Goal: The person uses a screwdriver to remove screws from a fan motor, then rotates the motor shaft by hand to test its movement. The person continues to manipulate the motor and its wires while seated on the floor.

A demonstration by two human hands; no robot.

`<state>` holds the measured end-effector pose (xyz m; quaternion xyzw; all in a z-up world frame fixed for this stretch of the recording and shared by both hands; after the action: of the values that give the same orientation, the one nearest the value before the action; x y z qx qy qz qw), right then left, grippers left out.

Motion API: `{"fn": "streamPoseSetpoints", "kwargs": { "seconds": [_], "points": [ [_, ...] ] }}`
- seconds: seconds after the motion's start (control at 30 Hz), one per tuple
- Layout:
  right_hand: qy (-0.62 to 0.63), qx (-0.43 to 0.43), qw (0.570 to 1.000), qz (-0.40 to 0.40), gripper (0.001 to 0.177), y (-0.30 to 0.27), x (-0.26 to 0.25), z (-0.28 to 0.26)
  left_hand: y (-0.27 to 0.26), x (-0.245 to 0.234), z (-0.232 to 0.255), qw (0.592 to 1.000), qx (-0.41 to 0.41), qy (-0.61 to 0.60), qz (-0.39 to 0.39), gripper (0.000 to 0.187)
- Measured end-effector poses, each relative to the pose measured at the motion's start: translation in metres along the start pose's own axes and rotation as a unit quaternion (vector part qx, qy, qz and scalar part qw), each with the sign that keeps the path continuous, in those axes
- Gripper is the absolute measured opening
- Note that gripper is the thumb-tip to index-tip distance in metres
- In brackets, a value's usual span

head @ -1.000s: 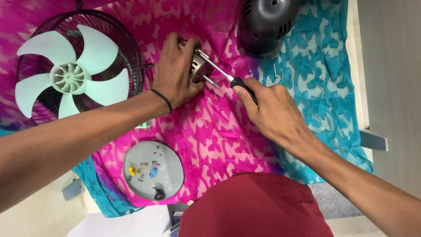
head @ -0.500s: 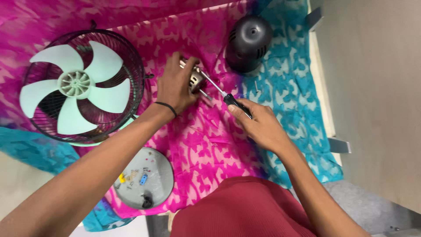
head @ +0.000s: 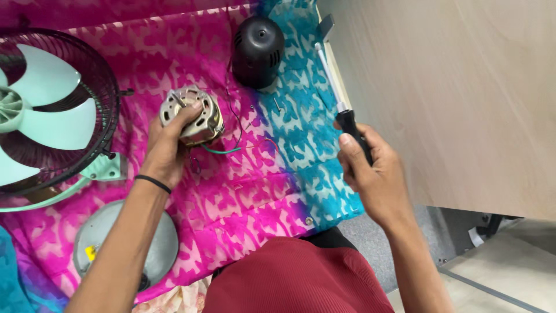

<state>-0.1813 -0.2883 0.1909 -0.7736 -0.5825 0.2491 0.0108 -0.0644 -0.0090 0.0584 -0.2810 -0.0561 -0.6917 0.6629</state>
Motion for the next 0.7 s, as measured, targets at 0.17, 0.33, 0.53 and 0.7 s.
{"fn": "streamPoseSetpoints", "kwargs": {
  "seconds": [0.17,0.33,0.53,0.7],
  "points": [
    [-0.080,0.023,0.997,0.008,0.039,-0.013,0.016,-0.003,-0.008,-0.007,-0.049,0.993,0.009,0.084,0.087,0.054],
    [-0.155,0.015,0.987,-0.035,0.035,-0.005,0.025,-0.011,-0.006,-0.021,-0.075,0.928,0.153,0.316,0.124,0.073],
    [-0.184,-0.006,0.980,-0.078,0.037,0.011,0.030,-0.011,-0.012,-0.026,-0.081,0.884,0.192,0.405,0.132,0.078],
    [-0.190,-0.030,0.977,-0.094,0.037,0.009,0.025,-0.004,-0.018,-0.016,-0.061,0.834,0.162,0.506,0.147,0.077]
  ]
}}
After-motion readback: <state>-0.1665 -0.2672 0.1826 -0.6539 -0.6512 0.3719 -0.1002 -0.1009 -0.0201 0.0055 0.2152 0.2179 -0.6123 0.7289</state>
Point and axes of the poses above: each hand's wrist, its own y-axis towards the middle knuckle, its own x-axis out of the palm, z = x × y, the point moved 1 cm from there along y, towards the middle knuckle, and after that the axes turned 5 degrees about x, right-handed, at the moved point
